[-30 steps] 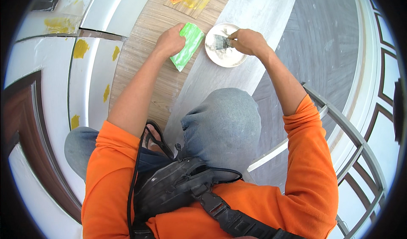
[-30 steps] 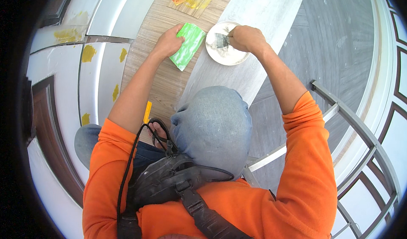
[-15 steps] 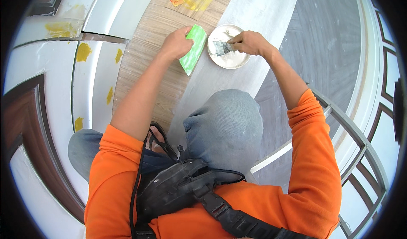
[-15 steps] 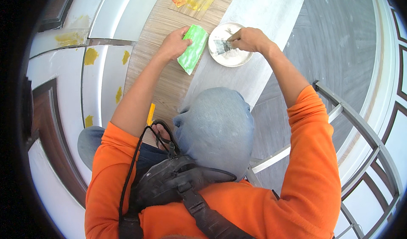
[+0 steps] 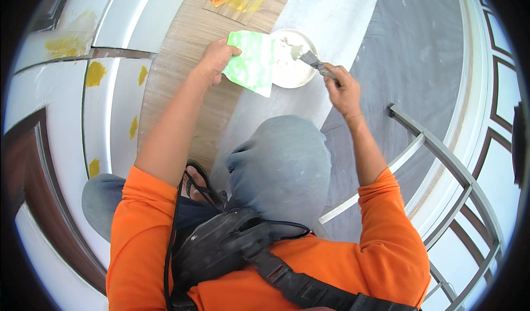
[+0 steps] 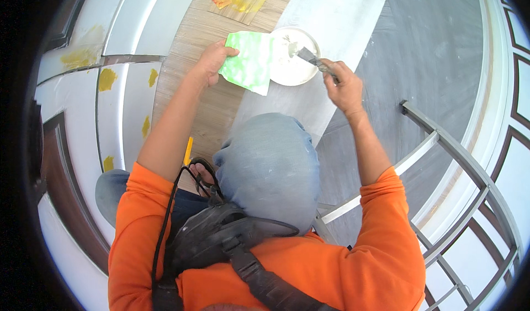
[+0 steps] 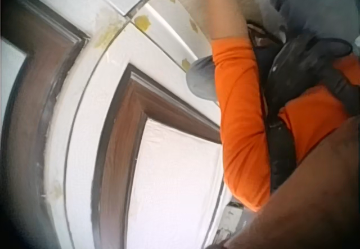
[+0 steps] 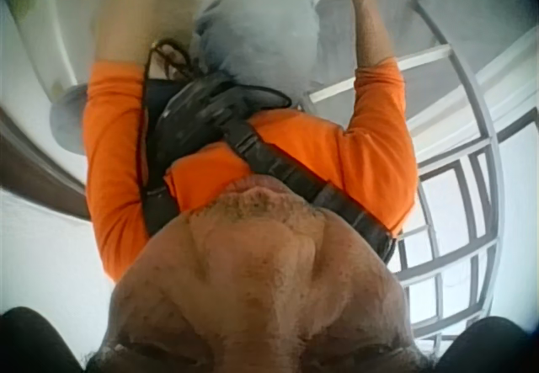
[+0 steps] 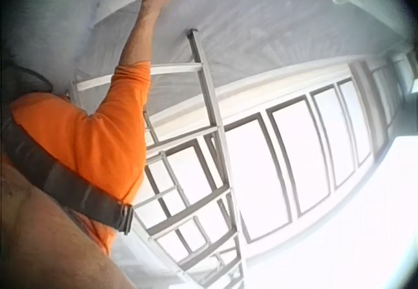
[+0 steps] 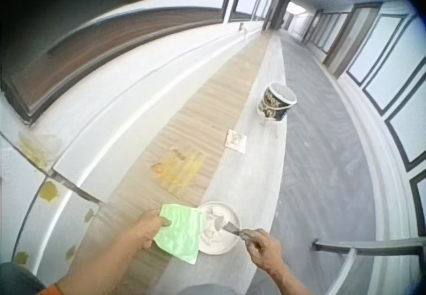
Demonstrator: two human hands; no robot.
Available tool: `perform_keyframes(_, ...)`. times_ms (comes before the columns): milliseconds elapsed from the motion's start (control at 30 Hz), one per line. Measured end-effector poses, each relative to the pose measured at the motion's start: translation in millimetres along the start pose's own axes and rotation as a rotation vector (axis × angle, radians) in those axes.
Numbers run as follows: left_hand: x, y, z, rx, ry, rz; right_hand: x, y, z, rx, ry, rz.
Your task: The person applies white caulk along the vertical seam of a window frame using a putty knife. They repeatedly scoop caulk from a small container onto a green plastic sheet, then spread it into the seam with smooth strokes.
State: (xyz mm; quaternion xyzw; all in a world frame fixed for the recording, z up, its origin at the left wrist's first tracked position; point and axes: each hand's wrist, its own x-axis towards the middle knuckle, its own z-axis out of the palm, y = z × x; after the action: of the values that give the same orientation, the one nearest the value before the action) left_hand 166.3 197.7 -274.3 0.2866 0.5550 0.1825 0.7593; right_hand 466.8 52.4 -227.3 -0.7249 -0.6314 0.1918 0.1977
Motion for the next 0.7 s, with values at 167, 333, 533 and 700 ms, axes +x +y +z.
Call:
perform_keyframes(167, -1.9, -15.3, 19.9, -0.143, -0.106, -0.096, -27.5, -0.3, 35.9, 0.020, 0.234, -0.125)
perform_keyframes(333, -5.2, -20.6, 22.1, -0.294, -0.269, -0.092, -38.4, -10.7, 63.3, 0.030, 0.179, -0.234)
perform_keyframes(533, -3.1, -21.7, 2.6, -0.363, -0.333, -0.020, -40.0, -4.8, 68.3, 0.033, 0.246, -0.249)
perform_keyframes(700, -6.9, -19.0, -10.2, -0.346, -0.323, -0.009, -34.4, 5.3, 44.0, -0.288, 0.240, -0.387)
